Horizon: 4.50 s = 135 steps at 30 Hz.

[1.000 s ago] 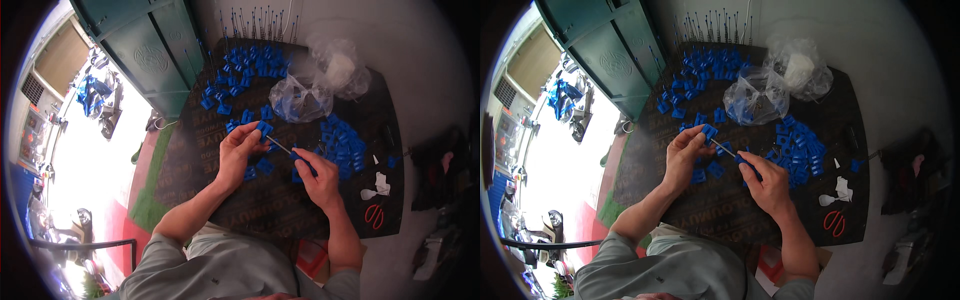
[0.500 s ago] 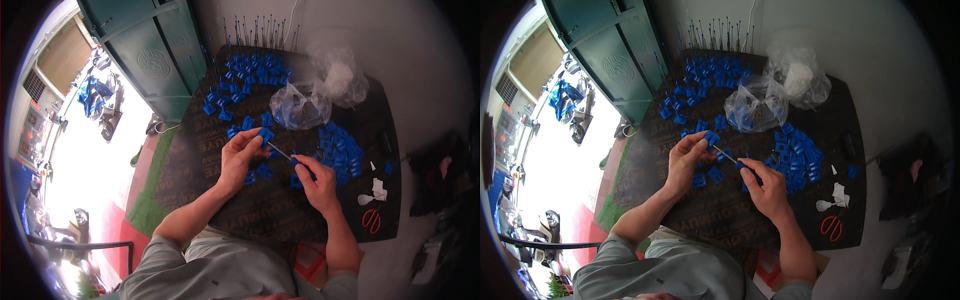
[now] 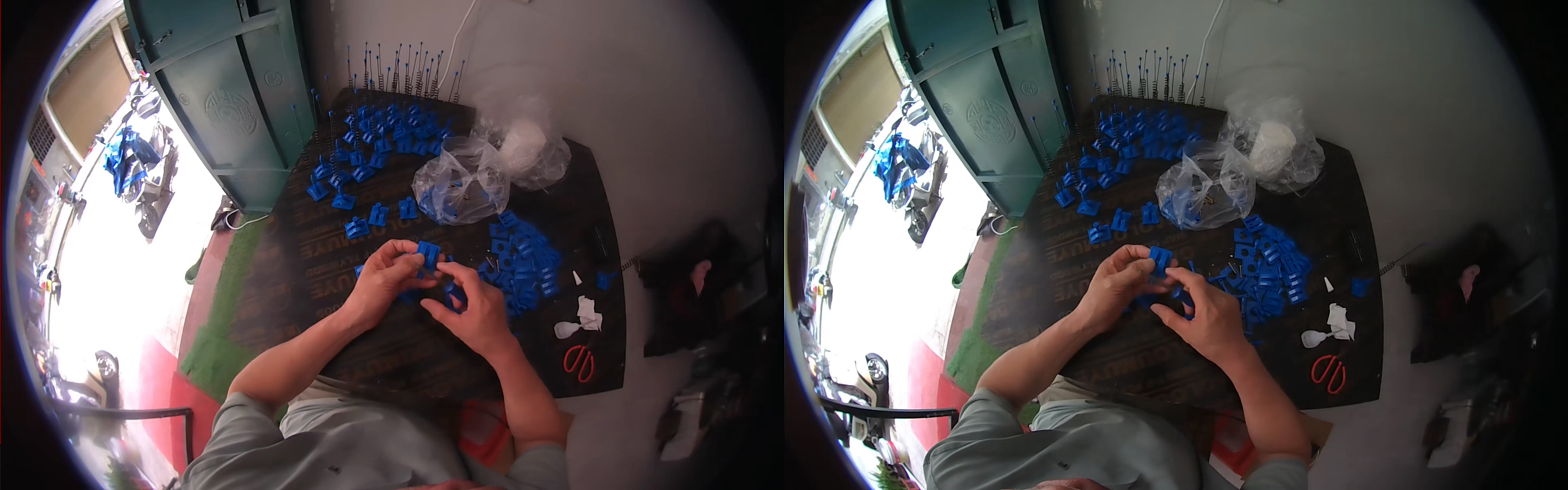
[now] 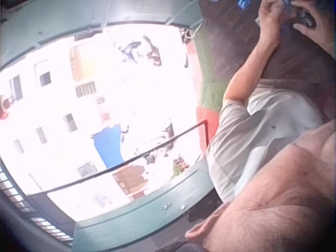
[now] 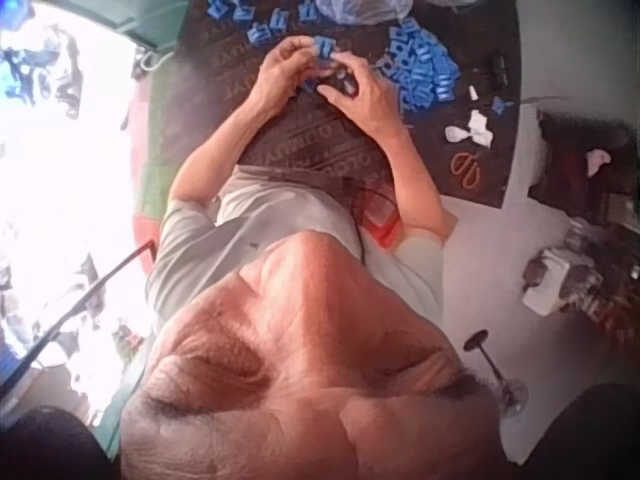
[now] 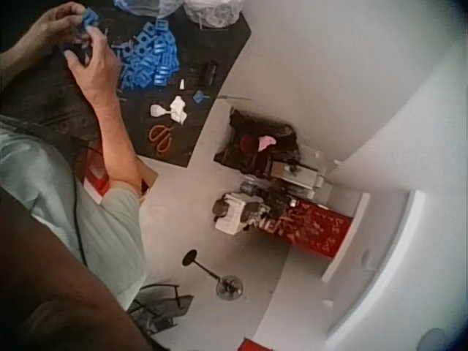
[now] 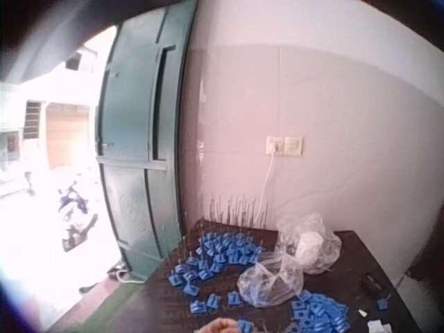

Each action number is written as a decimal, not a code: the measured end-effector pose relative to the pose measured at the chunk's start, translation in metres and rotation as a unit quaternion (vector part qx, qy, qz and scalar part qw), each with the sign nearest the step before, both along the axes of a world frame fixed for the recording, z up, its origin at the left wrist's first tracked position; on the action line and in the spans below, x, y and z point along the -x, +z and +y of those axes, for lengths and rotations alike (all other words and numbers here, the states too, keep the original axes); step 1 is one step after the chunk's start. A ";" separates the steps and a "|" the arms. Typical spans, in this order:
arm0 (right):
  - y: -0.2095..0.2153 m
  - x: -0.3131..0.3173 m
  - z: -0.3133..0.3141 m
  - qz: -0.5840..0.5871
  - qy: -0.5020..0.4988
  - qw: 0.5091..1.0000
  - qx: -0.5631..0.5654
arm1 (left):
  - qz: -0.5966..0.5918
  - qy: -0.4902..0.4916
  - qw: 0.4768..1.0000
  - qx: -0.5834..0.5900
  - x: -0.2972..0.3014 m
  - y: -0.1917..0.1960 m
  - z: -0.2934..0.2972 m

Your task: The person assembles plastic components by fitting plastic parts together and securing them with screws using a screwdriver.

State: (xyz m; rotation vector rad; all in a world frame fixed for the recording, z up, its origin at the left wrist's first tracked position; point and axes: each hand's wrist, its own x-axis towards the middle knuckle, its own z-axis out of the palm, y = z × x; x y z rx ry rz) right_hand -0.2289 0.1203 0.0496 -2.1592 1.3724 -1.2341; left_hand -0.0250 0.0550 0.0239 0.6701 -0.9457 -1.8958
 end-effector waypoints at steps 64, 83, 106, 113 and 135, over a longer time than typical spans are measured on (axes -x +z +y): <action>-0.001 0.014 -0.004 -0.239 -0.024 0.956 -0.169 | 0.054 -0.008 0.998 -0.012 -0.010 0.004 -0.005; -0.001 0.013 -0.003 -0.064 0.004 0.998 0.021 | -0.001 0.101 0.993 0.066 -0.008 0.005 -0.006; -0.003 0.017 -0.006 0.066 -0.047 0.991 0.108 | -0.136 0.130 0.965 0.183 -0.006 0.016 0.003; -0.005 0.019 -0.006 0.124 -0.068 0.979 0.147 | -0.188 0.140 0.944 0.232 -0.004 0.014 0.003; -0.013 0.016 -0.007 -0.042 -0.007 0.999 -0.008 | -0.185 0.106 0.950 0.227 -0.004 0.010 0.001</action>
